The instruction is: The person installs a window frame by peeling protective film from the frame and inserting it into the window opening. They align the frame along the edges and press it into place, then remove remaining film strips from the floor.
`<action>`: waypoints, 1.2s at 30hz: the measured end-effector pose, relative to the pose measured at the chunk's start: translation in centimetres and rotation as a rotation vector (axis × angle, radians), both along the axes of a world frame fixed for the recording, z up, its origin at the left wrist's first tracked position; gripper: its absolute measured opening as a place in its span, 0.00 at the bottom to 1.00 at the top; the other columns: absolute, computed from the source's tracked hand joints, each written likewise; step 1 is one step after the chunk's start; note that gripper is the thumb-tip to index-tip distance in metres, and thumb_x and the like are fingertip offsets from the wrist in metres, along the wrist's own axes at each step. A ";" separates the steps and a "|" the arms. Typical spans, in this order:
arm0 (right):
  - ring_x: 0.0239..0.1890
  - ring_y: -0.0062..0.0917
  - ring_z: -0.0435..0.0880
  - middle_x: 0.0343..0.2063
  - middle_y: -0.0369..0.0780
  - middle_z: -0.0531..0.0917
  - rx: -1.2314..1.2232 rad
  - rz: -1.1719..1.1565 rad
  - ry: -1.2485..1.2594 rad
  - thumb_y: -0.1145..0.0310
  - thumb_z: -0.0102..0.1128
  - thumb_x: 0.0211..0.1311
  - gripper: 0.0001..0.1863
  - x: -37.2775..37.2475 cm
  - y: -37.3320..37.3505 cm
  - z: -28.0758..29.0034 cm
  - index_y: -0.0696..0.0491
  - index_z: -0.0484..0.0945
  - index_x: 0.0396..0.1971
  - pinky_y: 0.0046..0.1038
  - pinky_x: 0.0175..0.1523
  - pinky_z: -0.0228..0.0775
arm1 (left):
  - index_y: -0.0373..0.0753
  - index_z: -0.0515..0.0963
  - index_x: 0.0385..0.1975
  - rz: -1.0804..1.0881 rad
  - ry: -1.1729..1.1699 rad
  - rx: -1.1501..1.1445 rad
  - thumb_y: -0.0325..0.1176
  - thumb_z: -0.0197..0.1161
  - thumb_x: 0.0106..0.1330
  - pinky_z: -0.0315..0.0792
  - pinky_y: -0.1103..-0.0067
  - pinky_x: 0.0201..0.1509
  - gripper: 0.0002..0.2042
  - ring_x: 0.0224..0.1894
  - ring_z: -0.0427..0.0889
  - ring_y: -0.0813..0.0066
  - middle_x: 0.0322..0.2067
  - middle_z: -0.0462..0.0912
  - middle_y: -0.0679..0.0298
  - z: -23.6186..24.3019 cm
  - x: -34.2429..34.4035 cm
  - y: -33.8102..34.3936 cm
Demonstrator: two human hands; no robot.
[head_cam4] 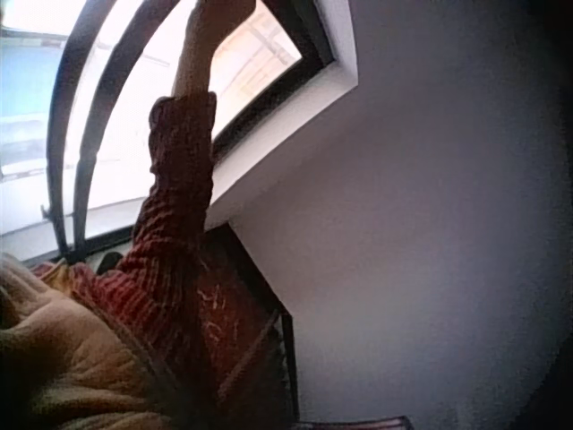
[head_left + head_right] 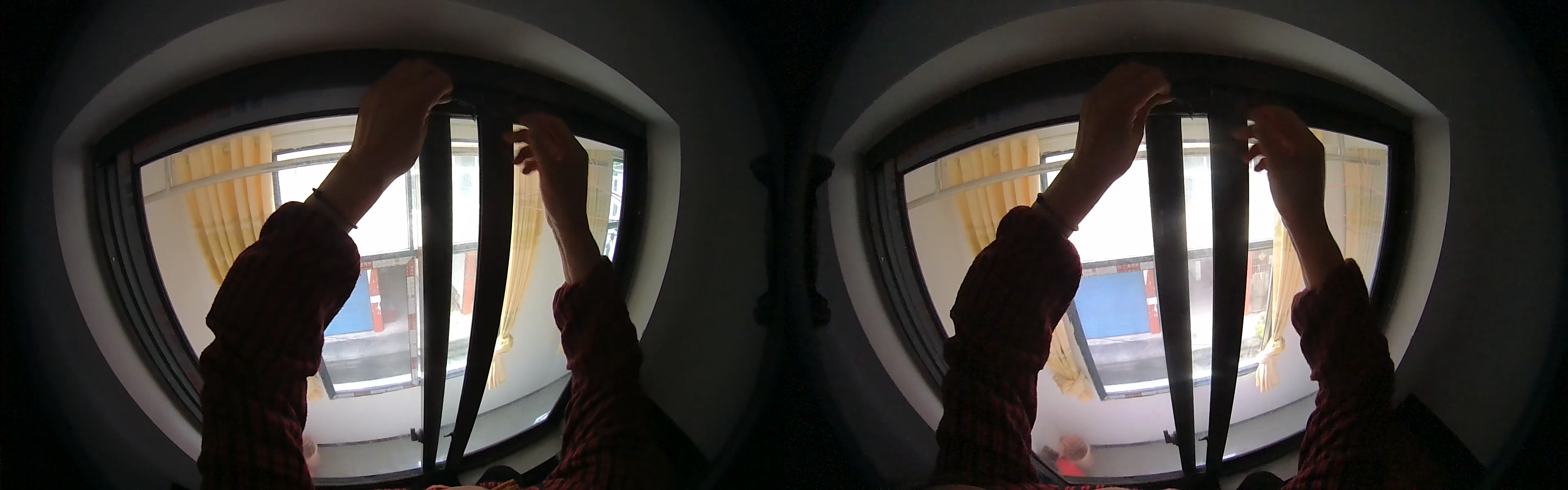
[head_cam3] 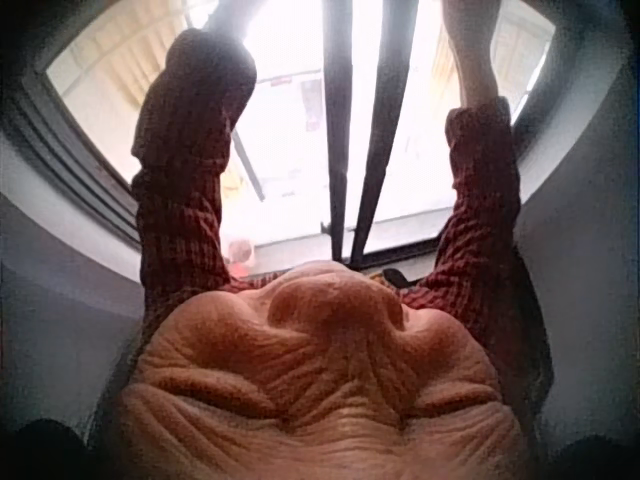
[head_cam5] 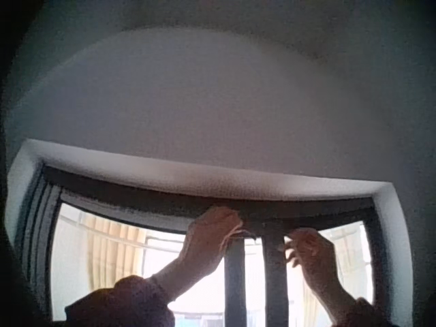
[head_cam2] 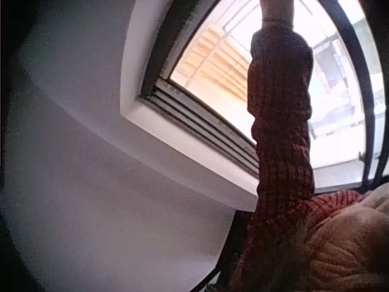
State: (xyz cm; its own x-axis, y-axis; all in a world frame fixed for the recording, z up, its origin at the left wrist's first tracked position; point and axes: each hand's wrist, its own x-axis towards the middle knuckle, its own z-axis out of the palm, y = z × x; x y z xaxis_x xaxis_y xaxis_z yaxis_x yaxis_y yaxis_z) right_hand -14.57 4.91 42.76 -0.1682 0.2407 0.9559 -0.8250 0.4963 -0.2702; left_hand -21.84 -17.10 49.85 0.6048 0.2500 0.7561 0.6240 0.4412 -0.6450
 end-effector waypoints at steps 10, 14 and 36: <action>0.36 0.27 0.84 0.37 0.41 0.82 0.001 -0.355 0.083 0.56 0.75 0.57 0.27 -3.6 -2.2 -6.2 0.55 0.73 0.50 0.28 0.40 0.78 | 0.39 0.82 0.38 -0.419 -0.369 0.040 0.19 0.65 0.63 0.83 0.76 0.41 0.08 0.37 0.87 0.70 0.37 0.84 0.63 -0.7 0.3 -1.0; 0.32 0.27 0.84 0.40 0.41 0.82 0.023 -0.313 0.116 0.60 0.78 0.52 0.28 -3.5 -2.8 -6.3 0.57 0.74 0.48 0.30 0.38 0.78 | 0.38 0.83 0.38 -0.424 -0.348 0.195 0.25 0.65 0.68 0.84 0.78 0.44 0.03 0.35 0.88 0.73 0.32 0.88 0.60 -2.1 1.2 -5.3; 0.37 0.40 0.88 0.43 0.50 0.82 0.123 -0.371 0.077 0.52 0.71 0.61 0.36 -5.5 -1.8 -7.7 0.58 0.65 0.59 0.37 0.39 0.84 | 0.37 0.70 0.42 -0.169 -0.234 0.057 0.30 0.49 0.76 0.70 0.74 0.31 0.05 0.27 0.72 0.72 0.30 0.72 0.60 0.7 2.3 -4.8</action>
